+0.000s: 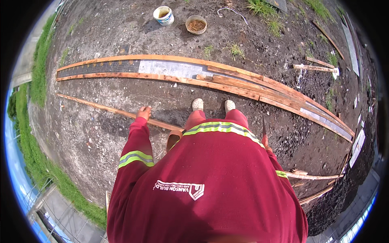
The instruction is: The person walks across a cluttered construction yard, picks up a long wooden plank, and places it on a curved wooden frame. They then use a hand saw to cut the plank while stepping on it to hold it in place. After cutting, the person removes the cut piece and walks away.
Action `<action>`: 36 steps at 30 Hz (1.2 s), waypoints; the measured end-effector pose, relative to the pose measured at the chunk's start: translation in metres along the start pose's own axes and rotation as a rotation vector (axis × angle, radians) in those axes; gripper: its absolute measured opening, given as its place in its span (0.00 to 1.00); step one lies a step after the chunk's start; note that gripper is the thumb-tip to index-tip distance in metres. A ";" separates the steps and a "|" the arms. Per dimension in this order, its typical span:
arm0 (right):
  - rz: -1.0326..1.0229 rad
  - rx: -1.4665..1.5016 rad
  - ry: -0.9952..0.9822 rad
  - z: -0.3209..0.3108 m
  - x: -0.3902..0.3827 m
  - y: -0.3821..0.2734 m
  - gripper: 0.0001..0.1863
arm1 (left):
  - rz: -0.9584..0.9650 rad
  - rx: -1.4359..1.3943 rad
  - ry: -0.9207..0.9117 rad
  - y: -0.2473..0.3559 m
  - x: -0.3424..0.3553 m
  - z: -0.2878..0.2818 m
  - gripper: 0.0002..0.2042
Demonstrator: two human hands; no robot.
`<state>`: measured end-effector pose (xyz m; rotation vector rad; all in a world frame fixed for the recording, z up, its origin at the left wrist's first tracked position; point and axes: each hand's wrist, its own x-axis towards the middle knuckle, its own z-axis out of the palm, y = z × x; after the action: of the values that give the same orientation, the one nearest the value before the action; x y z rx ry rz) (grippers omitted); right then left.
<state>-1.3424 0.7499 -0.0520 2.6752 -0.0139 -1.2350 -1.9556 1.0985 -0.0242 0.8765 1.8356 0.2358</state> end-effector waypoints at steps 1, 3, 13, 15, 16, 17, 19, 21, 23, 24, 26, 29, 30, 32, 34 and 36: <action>0.130 0.011 -0.016 0.022 -0.006 0.039 0.28 | -0.036 -0.051 0.018 0.013 0.012 -0.006 0.17; 0.121 -0.140 0.044 0.070 -0.016 0.092 0.23 | -0.108 0.142 -0.065 0.041 0.030 -0.013 0.18; 0.024 0.367 0.040 0.086 -0.143 0.048 0.25 | 0.085 0.590 -0.428 0.066 0.039 0.076 0.17; -0.004 0.510 0.070 0.076 -0.163 0.031 0.28 | 0.199 0.758 -0.507 0.077 0.045 0.086 0.17; -0.022 0.540 0.092 0.073 -0.169 0.025 0.28 | 0.248 0.828 -0.512 0.087 0.048 0.089 0.18; -0.041 0.593 0.085 0.073 -0.172 0.021 0.28 | 0.291 0.901 -0.504 0.100 0.051 0.092 0.18; -0.092 0.533 0.128 0.077 -0.173 0.020 0.26 | 0.279 0.806 -0.457 0.129 0.054 0.099 0.19; -0.137 0.471 0.144 0.083 -0.168 0.022 0.24 | 0.269 0.703 -0.391 0.158 0.056 0.102 0.20; -0.095 0.409 0.110 0.089 -0.162 0.027 0.26 | 0.284 0.649 -0.359 0.179 0.055 0.104 0.19; -0.049 0.337 0.094 0.092 -0.160 0.030 0.27 | 0.298 0.616 -0.347 0.186 0.053 0.104 0.18; 0.004 0.256 0.059 0.095 -0.158 0.035 0.29 | 0.292 0.580 -0.352 0.190 0.050 0.101 0.17; 0.012 0.296 0.030 0.092 -0.159 0.039 0.27 | 0.239 0.571 -0.360 0.176 0.045 0.094 0.15; 0.043 0.267 0.042 0.089 -0.161 0.039 0.27 | 0.207 0.585 -0.353 0.164 0.043 0.092 0.15; 0.009 0.318 0.027 0.081 -0.164 0.036 0.26 | 0.134 0.585 -0.362 0.138 0.042 0.083 0.16; -0.022 0.264 0.020 0.071 -0.165 0.030 0.25 | 0.052 0.598 -0.345 0.106 0.041 0.073 0.17; -0.005 0.273 -0.031 0.060 -0.164 0.022 0.30 | 0.000 0.585 -0.359 0.072 0.040 0.063 0.19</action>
<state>-1.4934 0.7327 0.0378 2.8846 -0.1945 -1.3643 -1.8757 1.1624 -0.0428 1.2245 1.5767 -0.4593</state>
